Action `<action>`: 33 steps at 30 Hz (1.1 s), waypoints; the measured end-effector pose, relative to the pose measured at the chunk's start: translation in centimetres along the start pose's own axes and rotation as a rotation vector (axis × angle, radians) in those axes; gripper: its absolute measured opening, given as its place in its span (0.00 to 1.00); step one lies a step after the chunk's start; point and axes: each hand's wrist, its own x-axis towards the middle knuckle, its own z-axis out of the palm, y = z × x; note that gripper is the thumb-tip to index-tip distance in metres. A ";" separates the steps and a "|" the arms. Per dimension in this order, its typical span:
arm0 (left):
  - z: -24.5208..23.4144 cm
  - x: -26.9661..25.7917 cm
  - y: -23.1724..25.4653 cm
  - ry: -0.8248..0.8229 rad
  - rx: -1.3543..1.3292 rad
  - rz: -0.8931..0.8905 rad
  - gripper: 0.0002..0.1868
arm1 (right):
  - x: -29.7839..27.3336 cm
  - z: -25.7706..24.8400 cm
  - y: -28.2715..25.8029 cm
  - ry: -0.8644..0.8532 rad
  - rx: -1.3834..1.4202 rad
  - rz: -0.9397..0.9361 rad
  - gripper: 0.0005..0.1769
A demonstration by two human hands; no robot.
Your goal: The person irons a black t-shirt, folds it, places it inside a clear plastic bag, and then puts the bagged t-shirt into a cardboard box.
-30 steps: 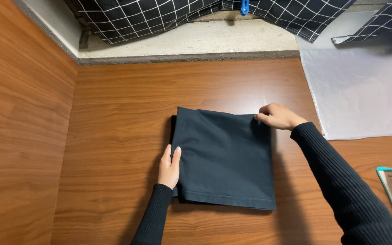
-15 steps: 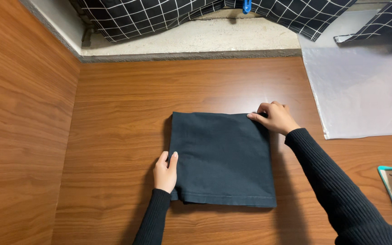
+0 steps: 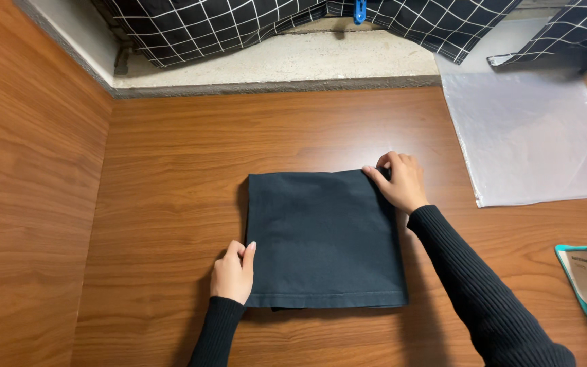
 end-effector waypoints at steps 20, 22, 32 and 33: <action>7.9 4.3 8.4 0.281 0.439 0.770 0.29 | -6.7 3.1 -9.9 0.121 -0.140 -0.366 0.26; 6.5 4.0 8.7 0.258 0.507 0.682 0.29 | -6.4 2.2 -9.3 0.053 -0.224 -0.322 0.27; 2.8 5.6 5.2 0.105 0.408 0.335 0.31 | -5.2 0.1 -0.7 -0.135 -0.105 0.134 0.29; 2.6 5.7 4.6 0.106 0.469 0.288 0.33 | -5.5 0.3 0.8 -0.156 -0.100 0.123 0.29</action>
